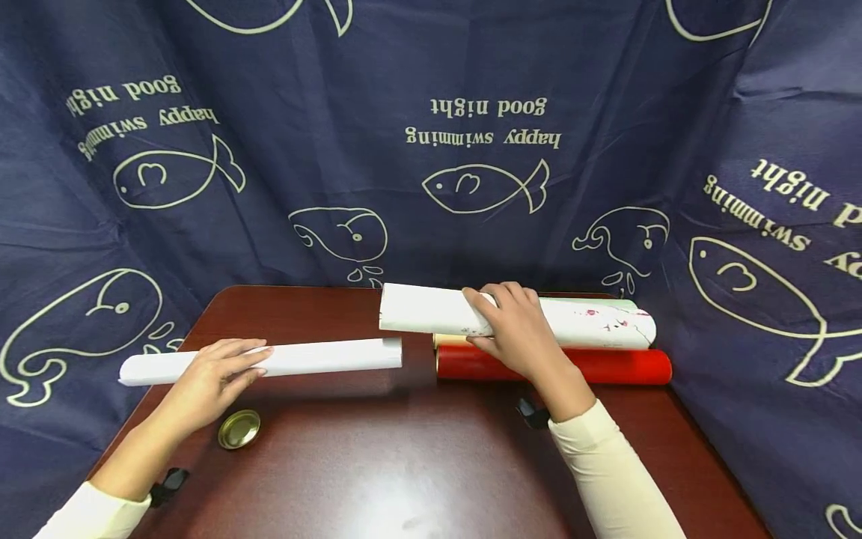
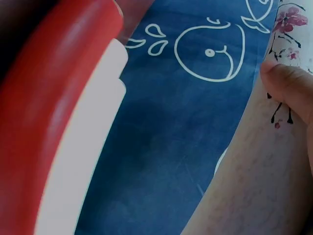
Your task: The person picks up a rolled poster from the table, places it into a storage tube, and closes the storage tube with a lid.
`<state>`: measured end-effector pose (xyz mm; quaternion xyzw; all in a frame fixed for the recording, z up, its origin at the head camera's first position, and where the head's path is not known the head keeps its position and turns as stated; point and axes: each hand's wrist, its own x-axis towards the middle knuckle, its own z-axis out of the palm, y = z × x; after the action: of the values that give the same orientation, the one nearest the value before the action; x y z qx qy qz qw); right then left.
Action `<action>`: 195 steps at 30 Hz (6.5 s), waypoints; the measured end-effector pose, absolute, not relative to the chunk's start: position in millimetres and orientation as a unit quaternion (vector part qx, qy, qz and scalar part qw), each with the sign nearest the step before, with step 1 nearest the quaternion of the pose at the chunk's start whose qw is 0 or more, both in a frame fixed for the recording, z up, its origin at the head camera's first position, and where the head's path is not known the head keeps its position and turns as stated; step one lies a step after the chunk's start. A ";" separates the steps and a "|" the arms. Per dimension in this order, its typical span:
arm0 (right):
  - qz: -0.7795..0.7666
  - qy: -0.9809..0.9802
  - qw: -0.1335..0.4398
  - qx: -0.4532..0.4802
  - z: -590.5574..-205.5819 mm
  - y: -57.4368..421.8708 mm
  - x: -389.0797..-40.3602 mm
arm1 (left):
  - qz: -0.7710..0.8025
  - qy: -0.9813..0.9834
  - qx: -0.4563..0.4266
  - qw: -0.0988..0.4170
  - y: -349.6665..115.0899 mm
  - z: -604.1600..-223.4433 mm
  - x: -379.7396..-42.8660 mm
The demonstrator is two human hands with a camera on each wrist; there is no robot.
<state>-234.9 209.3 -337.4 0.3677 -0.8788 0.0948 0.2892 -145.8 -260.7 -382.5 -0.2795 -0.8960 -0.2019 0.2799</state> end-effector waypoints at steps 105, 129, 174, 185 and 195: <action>0.116 -0.870 0.272 0.394 -428.4 203.2 -162.3 | -0.142 -0.881 -0.378 0.248 -123.9 -385.4 -123.9; 0.112 -0.872 0.272 0.391 -430.5 211.8 -161.1 | -0.117 -0.906 -0.274 0.300 -199.7 -376.7 -100.6; 0.122 -0.874 0.260 0.393 -431.9 206.5 -154.5 | -0.257 -0.875 -0.312 0.268 -167.5 -393.9 -109.1; 0.127 -0.872 0.253 0.398 -429.4 200.6 -153.6 | -0.343 -0.843 -0.328 0.254 -159.4 -404.0 -111.1; 0.114 -0.870 0.259 0.402 -425.4 198.1 -153.0 | -0.393 -0.825 -0.332 0.232 -141.0 -409.8 -116.8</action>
<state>-153.0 198.1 -425.4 0.4023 -0.8705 0.1144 0.2594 -116.8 -141.0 -409.8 -0.3320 -0.8255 -0.3931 0.2319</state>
